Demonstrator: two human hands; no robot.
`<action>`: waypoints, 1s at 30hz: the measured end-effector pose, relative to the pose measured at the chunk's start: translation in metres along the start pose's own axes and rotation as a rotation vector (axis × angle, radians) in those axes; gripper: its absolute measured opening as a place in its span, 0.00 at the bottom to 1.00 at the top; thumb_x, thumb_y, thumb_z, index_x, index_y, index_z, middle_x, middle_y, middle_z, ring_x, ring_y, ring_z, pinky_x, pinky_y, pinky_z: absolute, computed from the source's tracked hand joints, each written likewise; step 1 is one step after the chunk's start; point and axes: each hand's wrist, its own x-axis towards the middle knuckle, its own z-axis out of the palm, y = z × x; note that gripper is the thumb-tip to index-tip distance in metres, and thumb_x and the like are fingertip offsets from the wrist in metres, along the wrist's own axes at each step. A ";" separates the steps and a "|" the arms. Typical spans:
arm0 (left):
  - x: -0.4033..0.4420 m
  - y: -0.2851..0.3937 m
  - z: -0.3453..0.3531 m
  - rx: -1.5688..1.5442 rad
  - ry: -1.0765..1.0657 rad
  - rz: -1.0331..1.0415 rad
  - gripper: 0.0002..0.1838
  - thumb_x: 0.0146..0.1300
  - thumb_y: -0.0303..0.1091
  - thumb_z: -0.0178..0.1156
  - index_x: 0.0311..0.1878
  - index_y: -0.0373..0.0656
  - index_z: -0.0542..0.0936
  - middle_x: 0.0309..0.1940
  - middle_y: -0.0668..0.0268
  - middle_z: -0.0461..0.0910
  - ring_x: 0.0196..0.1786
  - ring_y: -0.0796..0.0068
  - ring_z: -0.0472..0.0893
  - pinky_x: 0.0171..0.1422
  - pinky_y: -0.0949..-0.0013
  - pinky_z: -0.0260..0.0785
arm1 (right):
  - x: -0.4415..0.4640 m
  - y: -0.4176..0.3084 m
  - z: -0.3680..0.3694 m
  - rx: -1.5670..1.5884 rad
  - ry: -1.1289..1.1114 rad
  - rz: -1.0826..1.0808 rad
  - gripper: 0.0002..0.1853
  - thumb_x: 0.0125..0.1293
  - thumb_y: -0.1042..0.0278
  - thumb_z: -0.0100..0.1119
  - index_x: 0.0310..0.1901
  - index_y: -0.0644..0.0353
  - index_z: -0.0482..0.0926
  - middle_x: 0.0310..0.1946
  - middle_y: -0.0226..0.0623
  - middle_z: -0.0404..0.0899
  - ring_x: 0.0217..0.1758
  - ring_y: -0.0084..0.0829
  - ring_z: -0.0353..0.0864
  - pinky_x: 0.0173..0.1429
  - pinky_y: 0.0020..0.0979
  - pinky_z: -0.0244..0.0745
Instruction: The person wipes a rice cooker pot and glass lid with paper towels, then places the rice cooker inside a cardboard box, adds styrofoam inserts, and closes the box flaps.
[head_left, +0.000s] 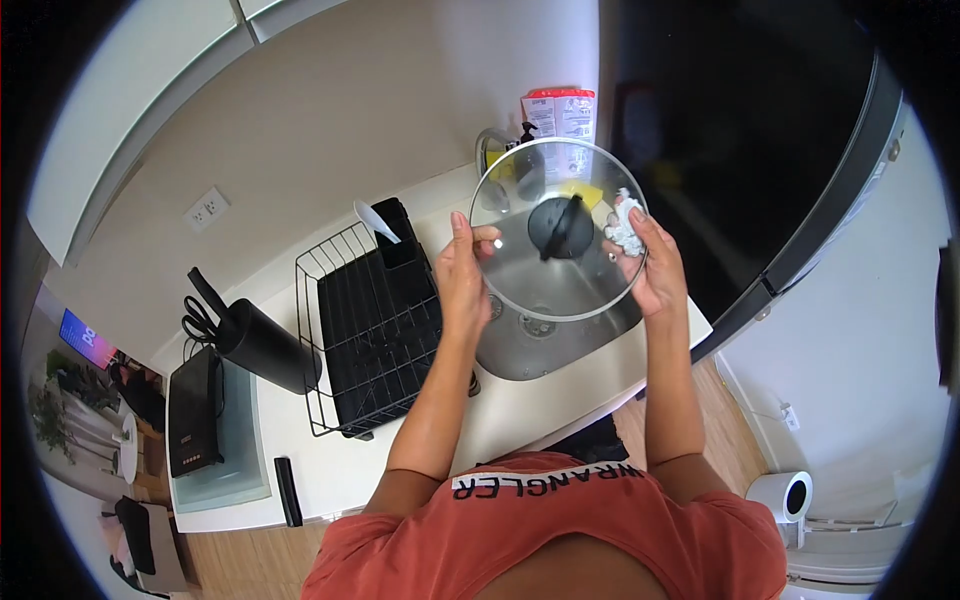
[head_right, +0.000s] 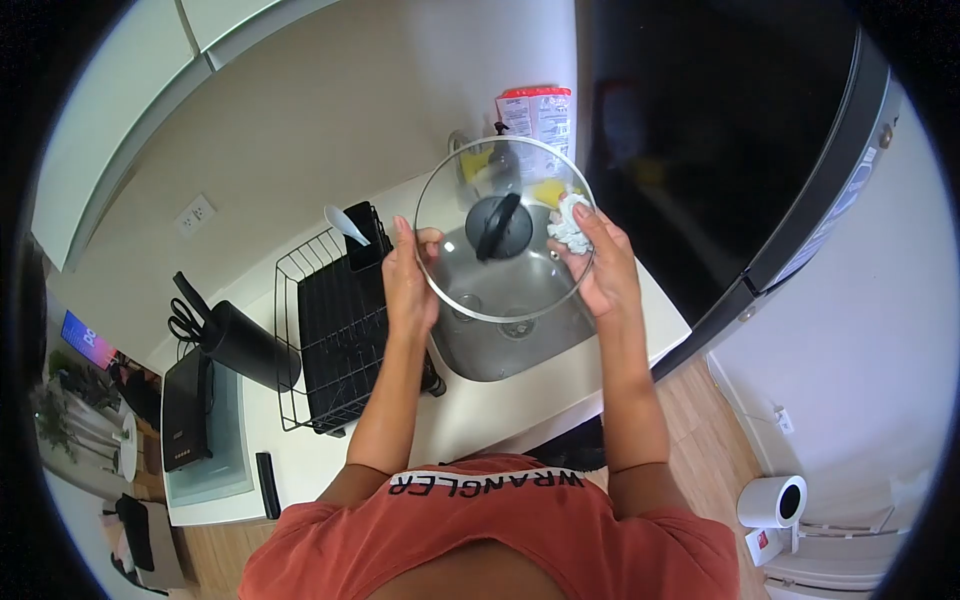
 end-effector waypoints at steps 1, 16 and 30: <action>0.003 0.005 -0.003 0.035 -0.026 -0.014 0.23 0.62 0.50 0.53 0.23 0.39 0.78 0.19 0.72 0.70 0.26 0.85 0.63 0.35 0.80 0.54 | 0.001 -0.005 0.001 -0.029 -0.038 0.098 0.15 0.61 0.70 0.56 0.47 0.68 0.72 0.35 0.35 0.76 0.35 0.24 0.74 0.36 0.26 0.69; -0.006 0.001 -0.020 0.271 0.023 0.137 0.21 0.66 0.46 0.48 0.25 0.38 0.75 0.17 0.70 0.70 0.21 0.84 0.67 0.28 0.80 0.58 | 0.012 -0.004 0.051 -1.087 -0.451 -0.475 0.08 0.60 0.73 0.54 0.39 0.63 0.78 0.39 0.35 0.77 0.44 0.27 0.74 0.50 0.27 0.69; -0.010 0.012 -0.015 0.177 0.123 0.290 0.19 0.66 0.43 0.49 0.26 0.38 0.75 0.18 0.69 0.71 0.20 0.84 0.67 0.26 0.79 0.59 | 0.011 0.039 0.027 -1.186 -0.182 -0.783 0.11 0.49 0.88 0.53 0.33 0.65 0.80 0.35 0.38 0.75 0.38 0.33 0.75 0.41 0.28 0.75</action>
